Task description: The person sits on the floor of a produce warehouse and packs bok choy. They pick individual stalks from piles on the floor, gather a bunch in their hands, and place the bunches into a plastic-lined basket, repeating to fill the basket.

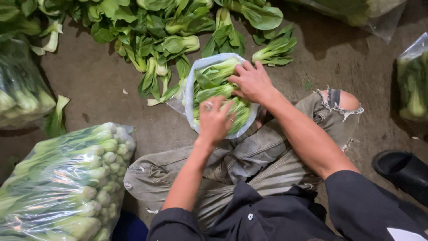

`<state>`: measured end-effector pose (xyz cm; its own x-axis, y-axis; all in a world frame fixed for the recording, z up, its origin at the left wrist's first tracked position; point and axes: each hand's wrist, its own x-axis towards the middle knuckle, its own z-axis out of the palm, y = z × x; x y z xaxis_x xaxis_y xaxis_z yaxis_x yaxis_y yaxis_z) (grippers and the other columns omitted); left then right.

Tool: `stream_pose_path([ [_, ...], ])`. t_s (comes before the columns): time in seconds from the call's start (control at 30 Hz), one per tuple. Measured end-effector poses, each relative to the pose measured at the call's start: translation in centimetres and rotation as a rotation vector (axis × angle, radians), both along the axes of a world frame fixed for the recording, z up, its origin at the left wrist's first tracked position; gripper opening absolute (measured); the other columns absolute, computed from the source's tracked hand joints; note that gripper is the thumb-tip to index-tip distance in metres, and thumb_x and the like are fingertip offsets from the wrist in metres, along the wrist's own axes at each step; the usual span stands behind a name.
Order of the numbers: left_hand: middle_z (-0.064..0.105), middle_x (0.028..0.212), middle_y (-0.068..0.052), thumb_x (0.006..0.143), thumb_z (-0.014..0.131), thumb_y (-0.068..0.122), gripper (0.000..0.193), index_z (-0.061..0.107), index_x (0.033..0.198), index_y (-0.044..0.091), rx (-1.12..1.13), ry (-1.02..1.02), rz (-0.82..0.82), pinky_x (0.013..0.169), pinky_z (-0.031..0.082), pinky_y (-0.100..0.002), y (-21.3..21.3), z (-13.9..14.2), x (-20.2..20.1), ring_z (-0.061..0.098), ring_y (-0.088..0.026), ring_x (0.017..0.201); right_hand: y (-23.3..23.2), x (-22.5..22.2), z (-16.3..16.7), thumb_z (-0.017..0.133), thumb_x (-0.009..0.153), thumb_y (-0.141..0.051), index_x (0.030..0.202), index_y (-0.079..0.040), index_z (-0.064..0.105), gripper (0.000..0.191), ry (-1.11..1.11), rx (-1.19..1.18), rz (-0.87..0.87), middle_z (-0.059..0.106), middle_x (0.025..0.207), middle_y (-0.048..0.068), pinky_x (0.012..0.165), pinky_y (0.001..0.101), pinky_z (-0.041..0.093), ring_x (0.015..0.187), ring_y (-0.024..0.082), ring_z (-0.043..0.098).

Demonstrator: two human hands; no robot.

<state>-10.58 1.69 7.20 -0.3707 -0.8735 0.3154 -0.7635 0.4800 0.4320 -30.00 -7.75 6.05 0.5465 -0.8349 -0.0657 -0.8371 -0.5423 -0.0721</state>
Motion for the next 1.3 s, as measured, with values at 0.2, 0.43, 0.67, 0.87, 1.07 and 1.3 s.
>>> stream_pose_path([
  [0.2, 0.065, 0.128, -0.011, 0.088, 0.073, 0.018, 0.032, 0.069, 0.118, 0.009, -0.057, -0.034, -0.077, 0.105, 0.044, -0.047, 2.2, -1.6, -2.0, 0.060, -0.031, 0.121, -0.5, -0.6, -0.8, 0.079, 0.081, -0.048, 0.112, -0.021, 0.073, 0.041, -0.032, -0.014, -0.049, 0.064, 0.111, -0.002, 0.091, 0.0537, 0.040, 0.112, 0.023, 0.056],
  [0.43, 0.063, 0.134, -0.012, 0.084, 0.074, 0.017, 0.040, 0.067, 0.122, 0.010, 0.108, 0.041, -0.011, 0.105, 0.044, -0.046, 1.2, -3.8, -1.3, 0.059, -0.034, 0.123, -0.4, 0.5, -2.0, 0.080, 0.077, -0.045, 0.110, -0.025, 0.075, 0.039, -0.006, 0.010, -0.019, 0.064, 0.109, -0.003, 0.093, 0.0520, 0.040, 0.113, 0.022, 0.056],
  [0.67, 0.060, 0.142, -0.010, 0.086, 0.080, 0.028, 0.051, 0.062, 0.134, 0.019, 0.027, -0.020, -0.018, 0.114, 0.033, -0.050, 0.9, -2.3, 0.2, 0.053, -0.032, 0.136, 0.8, -2.5, 1.4, 0.083, 0.084, -0.043, 0.106, -0.027, 0.074, 0.029, -0.141, 0.150, 0.024, 0.063, 0.111, -0.001, 0.096, 0.0464, 0.042, 0.115, 0.023, 0.056],
  [0.87, 0.049, 0.155, -0.013, 0.079, 0.084, 0.035, 0.077, 0.055, 0.148, 0.021, 0.010, -0.086, 0.096, 0.122, 0.024, -0.055, -2.7, -3.4, 1.8, 0.039, -0.034, 0.148, 2.3, -2.2, 2.0, 0.085, 0.070, -0.044, 0.104, -0.026, 0.077, 0.040, -0.032, 0.184, 0.009, 0.064, 0.107, 0.002, 0.085, 0.0462, 0.042, 0.108, 0.025, 0.057],
  [1.07, 0.054, 0.150, -0.009, 0.081, 0.085, 0.032, 0.068, 0.059, 0.143, 0.021, 0.110, -0.123, 0.193, 0.122, 0.027, -0.058, -2.8, -4.6, 0.9, 0.043, -0.030, 0.146, 2.3, -0.2, 0.9, 0.083, 0.072, -0.048, 0.098, -0.028, 0.079, 0.033, 0.128, 0.225, -0.074, 0.067, 0.106, -0.002, 0.090, 0.0506, 0.040, 0.112, 0.023, 0.058],
  [1.3, 0.061, 0.141, -0.014, 0.080, 0.076, 0.021, 0.050, 0.067, 0.129, 0.017, 0.067, 0.291, 0.142, 0.114, 0.041, -0.050, -3.2, -2.2, 4.7, 0.054, -0.035, 0.136, 2.5, -1.5, 3.2, 0.081, 0.071, -0.054, 0.107, -0.017, 0.076, 0.052, -0.089, 0.219, -0.024, 0.066, 0.115, 0.006, 0.093, 0.0553, 0.042, 0.114, 0.029, 0.057],
])
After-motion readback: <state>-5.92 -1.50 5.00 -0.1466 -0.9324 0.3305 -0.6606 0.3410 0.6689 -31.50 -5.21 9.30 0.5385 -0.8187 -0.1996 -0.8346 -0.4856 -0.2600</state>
